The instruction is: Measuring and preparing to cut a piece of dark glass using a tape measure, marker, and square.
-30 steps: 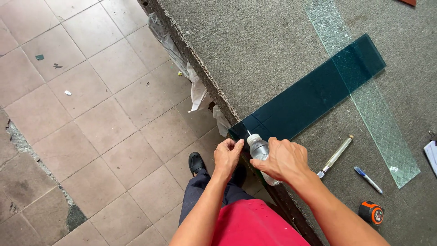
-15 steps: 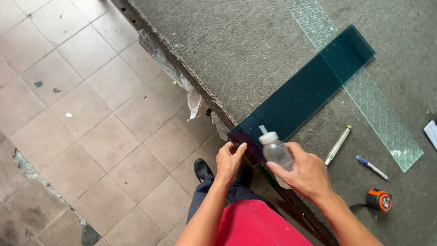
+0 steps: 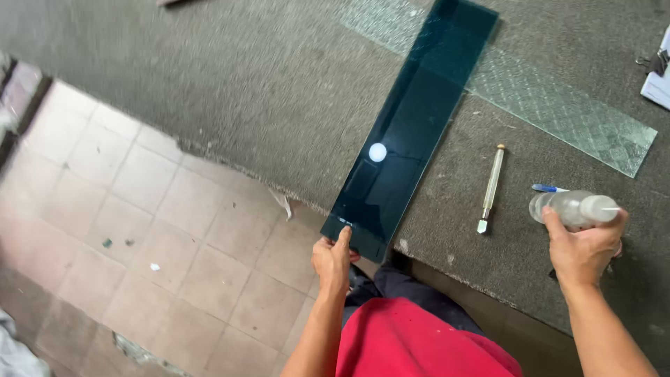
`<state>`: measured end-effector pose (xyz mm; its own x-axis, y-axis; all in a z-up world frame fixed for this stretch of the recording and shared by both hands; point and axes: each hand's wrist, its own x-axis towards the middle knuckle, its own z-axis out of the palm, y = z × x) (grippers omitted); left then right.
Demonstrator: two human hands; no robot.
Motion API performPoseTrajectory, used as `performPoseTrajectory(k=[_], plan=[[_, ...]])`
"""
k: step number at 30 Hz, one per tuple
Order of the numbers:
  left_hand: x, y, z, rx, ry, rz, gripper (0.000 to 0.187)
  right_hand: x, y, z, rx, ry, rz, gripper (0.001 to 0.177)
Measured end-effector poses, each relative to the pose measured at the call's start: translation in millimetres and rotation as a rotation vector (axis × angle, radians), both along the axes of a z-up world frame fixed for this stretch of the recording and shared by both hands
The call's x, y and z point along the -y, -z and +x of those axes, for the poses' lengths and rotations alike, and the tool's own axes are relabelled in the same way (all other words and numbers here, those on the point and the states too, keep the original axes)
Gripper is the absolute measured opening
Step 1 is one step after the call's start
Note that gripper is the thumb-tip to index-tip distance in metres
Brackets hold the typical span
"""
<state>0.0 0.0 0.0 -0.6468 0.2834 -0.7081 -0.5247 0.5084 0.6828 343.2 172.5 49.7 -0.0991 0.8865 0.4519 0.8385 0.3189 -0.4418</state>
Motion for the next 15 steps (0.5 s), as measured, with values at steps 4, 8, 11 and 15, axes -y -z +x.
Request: performPoseTrajectory(k=[4,8,11,15], plan=[[-8.0,-13.7,0.9,-0.007,0.015,-0.043,0.035,2.4,12.2,12.2,-0.057,0.028,-0.022,0.064],[-12.0,-19.5,3.7,-0.055,0.009,-0.042,0.032,48.0,-34.4,-8.9,-0.208,0.059,-0.2,0.059],[-23.2,-19.3,-1.8,-0.113,0.037,-0.069,0.035,66.4,-48.3,-52.9,-0.115,-0.105,-0.267,0.039],[-29.1,-29.8,-1.2,-0.17,0.124,-0.214,0.038,72.7,-33.5,-135.0,-0.072,-0.768,-0.479,0.04]])
